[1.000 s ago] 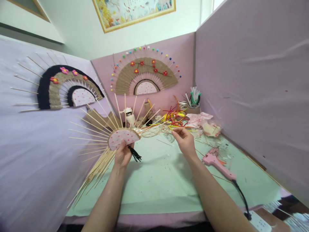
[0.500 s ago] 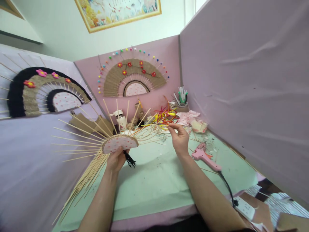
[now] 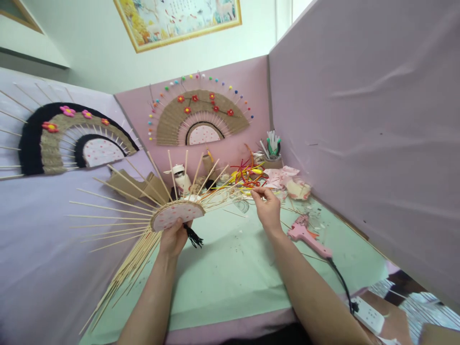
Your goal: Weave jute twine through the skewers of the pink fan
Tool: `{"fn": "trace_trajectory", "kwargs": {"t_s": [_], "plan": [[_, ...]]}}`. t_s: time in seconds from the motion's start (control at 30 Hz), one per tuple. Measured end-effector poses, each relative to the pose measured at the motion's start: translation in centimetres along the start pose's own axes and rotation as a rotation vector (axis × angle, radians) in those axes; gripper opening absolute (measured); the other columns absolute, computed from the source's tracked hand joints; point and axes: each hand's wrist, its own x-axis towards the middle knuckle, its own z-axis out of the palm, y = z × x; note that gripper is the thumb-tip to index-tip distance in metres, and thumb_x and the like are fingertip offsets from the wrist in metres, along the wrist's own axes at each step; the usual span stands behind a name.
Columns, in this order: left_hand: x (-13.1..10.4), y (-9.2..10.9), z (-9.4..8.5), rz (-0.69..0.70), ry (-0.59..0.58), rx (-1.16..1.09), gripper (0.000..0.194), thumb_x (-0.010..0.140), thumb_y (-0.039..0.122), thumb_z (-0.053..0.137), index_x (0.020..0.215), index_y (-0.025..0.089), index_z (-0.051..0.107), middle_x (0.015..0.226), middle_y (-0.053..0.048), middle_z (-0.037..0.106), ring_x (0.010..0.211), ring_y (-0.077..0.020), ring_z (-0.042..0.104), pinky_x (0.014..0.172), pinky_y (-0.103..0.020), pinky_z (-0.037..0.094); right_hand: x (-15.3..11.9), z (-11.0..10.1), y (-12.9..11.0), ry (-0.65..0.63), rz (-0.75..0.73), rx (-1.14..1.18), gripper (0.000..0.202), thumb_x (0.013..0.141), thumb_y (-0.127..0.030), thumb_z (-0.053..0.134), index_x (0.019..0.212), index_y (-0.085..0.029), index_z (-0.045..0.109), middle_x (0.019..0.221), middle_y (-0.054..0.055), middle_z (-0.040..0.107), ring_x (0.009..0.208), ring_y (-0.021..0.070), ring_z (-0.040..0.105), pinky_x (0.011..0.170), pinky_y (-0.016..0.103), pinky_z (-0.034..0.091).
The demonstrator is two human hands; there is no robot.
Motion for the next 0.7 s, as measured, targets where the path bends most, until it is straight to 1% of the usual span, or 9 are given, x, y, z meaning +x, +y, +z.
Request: {"fn": "trace_trajectory", "kwargs": {"t_s": [0.07, 0.23, 0.37, 0.47, 0.6, 0.7], "plan": [[0.1, 0.1, 0.0, 0.046, -0.001, -0.015, 0.035, 0.063, 0.008, 0.071, 0.094, 0.02, 0.061, 0.096, 0.0, 0.065, 0.094, -0.0133, 0.058, 0.09, -0.033, 0.048, -0.1, 0.2, 0.1, -0.087, 0.029, -0.019, 0.024, 0.073, -0.039, 0.06, 0.079, -0.015, 0.063, 0.078, 0.005, 0.065, 0.073, 0.017, 0.057, 0.072, 0.031, 0.045], [0.4, 0.1, -0.1, 0.128, 0.005, -0.038, 0.033, 0.063, 0.008, 0.07, 0.092, 0.023, 0.062, 0.094, 0.001, 0.064, 0.096, -0.0135, 0.058, 0.092, -0.032, 0.047, -0.6, 0.6, -0.1, -0.377, 0.071, -0.116, 0.02, 0.07, -0.035, 0.061, 0.074, -0.016, 0.064, 0.074, 0.004, 0.065, 0.068, 0.0168, 0.057, 0.066, 0.03, 0.044], [0.5, 0.2, -0.3, 0.162, 0.03, -0.067, 0.031, 0.064, 0.009, 0.07, 0.091, 0.023, 0.062, 0.094, 0.001, 0.065, 0.097, -0.0139, 0.058, 0.094, -0.033, 0.045, -1.6, 1.1, -0.8, -0.636, 0.051, -0.187, 0.014, 0.073, -0.029, 0.058, 0.073, -0.017, 0.064, 0.07, 0.002, 0.065, 0.066, 0.0159, 0.057, 0.064, 0.028, 0.043], [0.4, 0.3, -0.2, 0.157, 0.05, -0.087, 0.034, 0.065, 0.009, 0.07, 0.094, 0.023, 0.061, 0.096, 0.0, 0.065, 0.102, -0.0154, 0.056, 0.095, -0.035, 0.045, -2.7, 1.7, -1.4, -0.809, -0.059, -0.226, 0.011, 0.076, -0.023, 0.055, 0.073, -0.018, 0.064, 0.073, 0.002, 0.065, 0.068, 0.0148, 0.058, 0.066, 0.027, 0.043], [0.1, 0.0, 0.1, 0.102, 0.048, -0.095, 0.034, 0.066, 0.013, 0.07, 0.097, 0.022, 0.06, 0.1, -0.002, 0.065, 0.106, -0.0173, 0.055, 0.095, -0.036, 0.045, -4.9, 2.7, -1.9, -1.054, -0.297, -0.284, 0.014, 0.077, -0.014, 0.052, 0.072, -0.02, 0.064, 0.074, 0.001, 0.066, 0.07, 0.0137, 0.058, 0.076, 0.03, 0.039], [-0.1, -0.5, 0.2, 0.049, 0.035, -0.104, 0.03, 0.068, 0.015, 0.069, 0.096, 0.021, 0.06, 0.1, -0.003, 0.065, 0.107, -0.0183, 0.055, 0.095, -0.036, 0.045, -6.4, 3.3, -2.4, -1.217, -0.381, -0.257, 0.017, 0.077, -0.01, 0.052, 0.072, -0.02, 0.065, 0.075, 0.0, 0.066, 0.073, 0.0132, 0.06, 0.08, 0.03, 0.037]]}}
